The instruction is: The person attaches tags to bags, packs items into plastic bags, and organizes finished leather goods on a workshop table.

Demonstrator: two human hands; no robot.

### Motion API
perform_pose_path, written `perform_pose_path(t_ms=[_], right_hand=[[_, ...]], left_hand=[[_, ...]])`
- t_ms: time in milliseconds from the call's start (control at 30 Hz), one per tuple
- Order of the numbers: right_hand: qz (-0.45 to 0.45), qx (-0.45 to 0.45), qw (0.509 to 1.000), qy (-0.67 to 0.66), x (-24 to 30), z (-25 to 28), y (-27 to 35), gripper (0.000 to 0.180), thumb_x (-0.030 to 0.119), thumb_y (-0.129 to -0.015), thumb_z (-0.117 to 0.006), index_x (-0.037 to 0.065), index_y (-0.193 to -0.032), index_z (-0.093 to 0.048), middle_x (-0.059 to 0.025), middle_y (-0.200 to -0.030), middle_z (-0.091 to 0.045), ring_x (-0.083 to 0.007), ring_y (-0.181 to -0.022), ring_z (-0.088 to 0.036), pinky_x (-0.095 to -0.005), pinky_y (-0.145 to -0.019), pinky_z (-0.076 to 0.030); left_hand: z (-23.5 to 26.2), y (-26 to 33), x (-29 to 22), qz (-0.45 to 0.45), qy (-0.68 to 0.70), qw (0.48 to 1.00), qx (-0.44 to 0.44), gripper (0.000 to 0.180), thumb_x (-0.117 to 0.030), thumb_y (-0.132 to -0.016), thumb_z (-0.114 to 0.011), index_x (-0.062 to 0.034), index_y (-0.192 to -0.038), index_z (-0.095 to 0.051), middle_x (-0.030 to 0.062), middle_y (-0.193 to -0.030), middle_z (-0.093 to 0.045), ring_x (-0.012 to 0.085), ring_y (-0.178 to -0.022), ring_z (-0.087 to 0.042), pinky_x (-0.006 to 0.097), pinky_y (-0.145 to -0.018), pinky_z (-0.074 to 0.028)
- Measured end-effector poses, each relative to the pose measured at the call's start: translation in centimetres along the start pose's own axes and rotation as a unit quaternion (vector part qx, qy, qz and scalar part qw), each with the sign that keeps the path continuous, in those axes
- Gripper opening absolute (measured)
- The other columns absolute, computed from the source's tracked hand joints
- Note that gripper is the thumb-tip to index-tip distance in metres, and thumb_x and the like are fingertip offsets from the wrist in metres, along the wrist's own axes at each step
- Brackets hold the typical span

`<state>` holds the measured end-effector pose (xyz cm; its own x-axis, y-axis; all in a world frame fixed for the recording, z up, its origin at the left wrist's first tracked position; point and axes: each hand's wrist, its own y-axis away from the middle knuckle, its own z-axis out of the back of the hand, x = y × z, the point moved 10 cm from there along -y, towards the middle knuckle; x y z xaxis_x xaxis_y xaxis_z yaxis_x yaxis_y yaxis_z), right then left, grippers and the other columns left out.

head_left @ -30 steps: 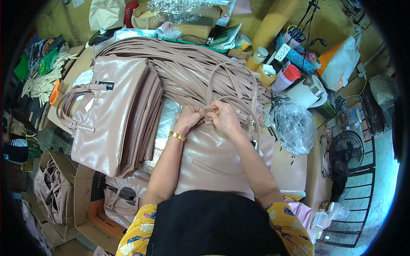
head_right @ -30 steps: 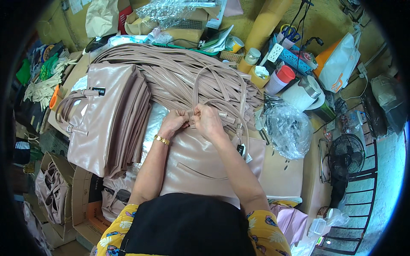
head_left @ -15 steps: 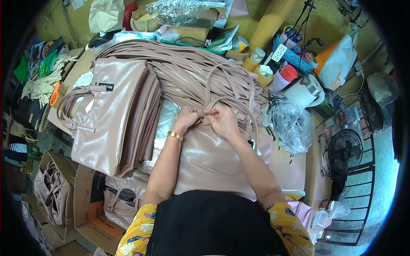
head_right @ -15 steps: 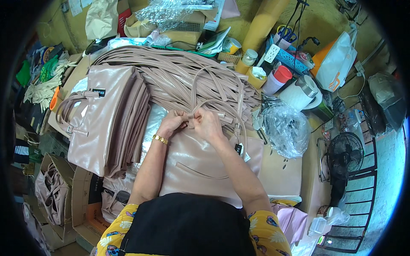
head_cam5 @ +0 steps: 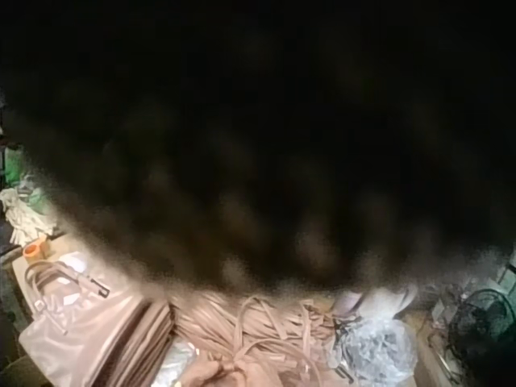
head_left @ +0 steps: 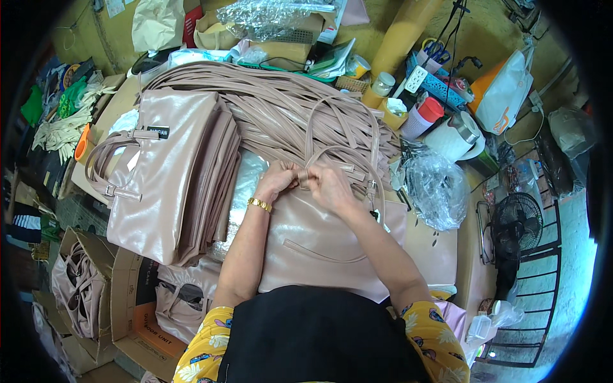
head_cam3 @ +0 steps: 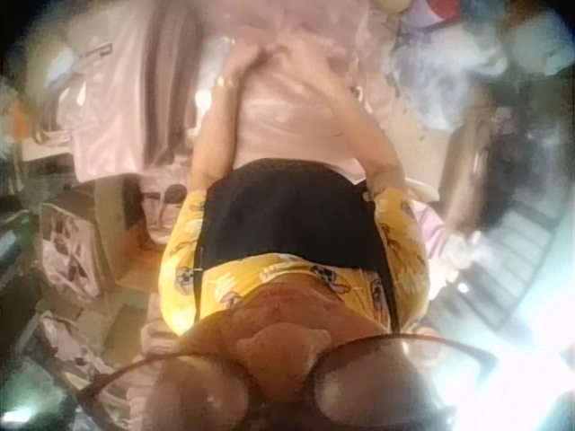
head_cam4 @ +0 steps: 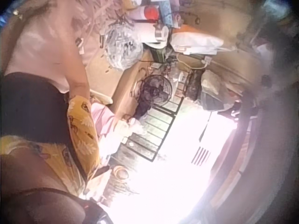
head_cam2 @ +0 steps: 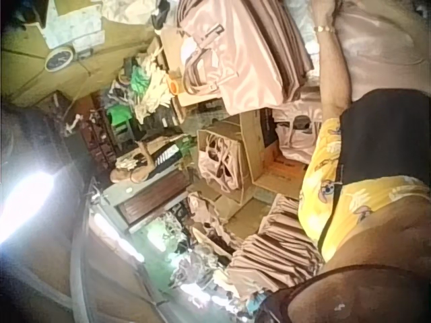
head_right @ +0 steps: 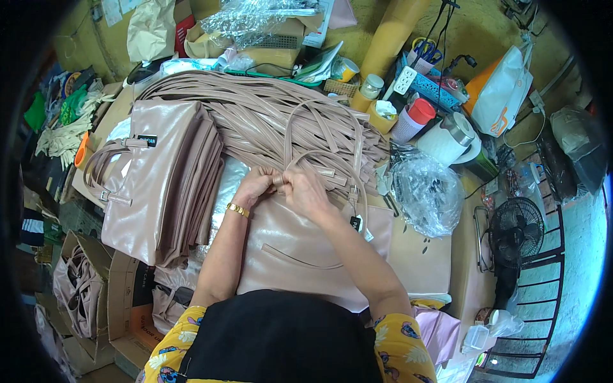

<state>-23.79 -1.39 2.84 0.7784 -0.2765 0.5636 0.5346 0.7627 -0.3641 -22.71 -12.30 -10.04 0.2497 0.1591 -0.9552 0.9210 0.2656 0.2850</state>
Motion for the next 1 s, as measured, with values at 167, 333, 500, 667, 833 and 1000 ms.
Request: perform_pose_path(t_ms=[167, 333, 500, 667, 833, 1000], right_hand=[[0.049, 0.032, 0.996, 0.069, 1.6, -1.0, -0.2, 0.01, 0.0, -0.073, -0.064, 0.003, -0.083, -0.066, -0.0174, -0.081, -0.063, -0.0351, -0.076, -0.062, -0.0448, -0.066, -0.048], [-0.006, 0.06, 0.997, 0.05, -0.7, -1.3, -0.6, 0.006, 0.001, -0.073, -0.064, 0.002, -0.079, -0.066, -0.0172, -0.081, -0.063, -0.0348, -0.079, -0.062, -0.0452, -0.066, -0.048], [-0.138, 0.143, 0.979, -0.037, -3.3, -2.2, 0.0, 0.014, 0.007, -0.072, -0.07, 0.003, -0.085, -0.064, -0.0159, -0.084, -0.063, -0.0306, -0.072, -0.062, -0.0399, -0.062, -0.048], [0.107, 0.042, 0.991, 0.069, 2.2, 0.7, 2.1, 0.032, 0.012, -0.076, -0.066, 0.008, -0.107, -0.058, -0.0113, -0.11, -0.055, -0.0279, -0.091, -0.059, -0.0391, -0.076, -0.048], [0.323, 0.039, 0.928, 0.184, 2.4, -2.2, 3.6, 0.018, 0.011, -0.08, -0.054, 0.006, -0.096, -0.06, -0.0081, -0.099, -0.057, -0.0233, -0.096, -0.056, -0.0374, -0.082, -0.044], [0.412, 0.013, 0.891, 0.189, 3.5, -2.1, 3.3, 0.006, 0.013, -0.076, -0.056, 0.008, -0.08, -0.058, -0.0041, -0.082, -0.052, -0.0194, -0.086, -0.054, -0.0351, -0.075, -0.041]], left_hand=[[-0.3, 0.1, -0.1, -0.024, 0.053, 0.998, 0.017, 0.009, -0.009, -0.08, -0.064, -0.0051, -0.072, -0.068, -0.0006, -0.06, -0.06, 0.0057, -0.048, -0.047, 0.023, -0.044, -0.032], [0.0, 0.2, -0.2, -0.021, -0.007, 1.0, -0.019, 0.011, -0.01, -0.08, -0.064, -0.0056, -0.07, -0.067, -0.0012, -0.06, -0.059, 0.0053, -0.047, -0.045, 0.022, -0.043, -0.03], [-0.2, 0.7, -0.8, -0.002, -0.022, 1.0, -0.014, 0.014, -0.01, -0.081, -0.063, -0.0063, -0.068, -0.066, -0.0022, -0.057, -0.056, 0.0052, -0.046, -0.042, 0.024, -0.042, -0.028], [0.0, 0.2, -0.4, 0.005, -0.028, 0.999, -0.027, 0.014, -0.011, -0.082, -0.064, -0.0055, -0.069, -0.065, -0.002, -0.056, -0.054, 0.0063, -0.044, -0.041, 0.025, -0.041, -0.026], [0.2, -1.1, 0.7, 0.029, -0.047, 0.998, -0.024, 0.023, -0.018, -0.084, -0.066, -0.0043, -0.065, -0.064, -0.0017, -0.054, -0.052, 0.0069, -0.044, -0.04, 0.026, -0.041, -0.027], [0.3, -1.3, 0.9, 0.003, 0.017, 1.0, -0.011, 0.018, -0.016, -0.085, -0.068, -0.0043, -0.071, -0.065, -0.0016, -0.055, -0.053, 0.0062, -0.045, -0.04, 0.024, -0.042, -0.027]])
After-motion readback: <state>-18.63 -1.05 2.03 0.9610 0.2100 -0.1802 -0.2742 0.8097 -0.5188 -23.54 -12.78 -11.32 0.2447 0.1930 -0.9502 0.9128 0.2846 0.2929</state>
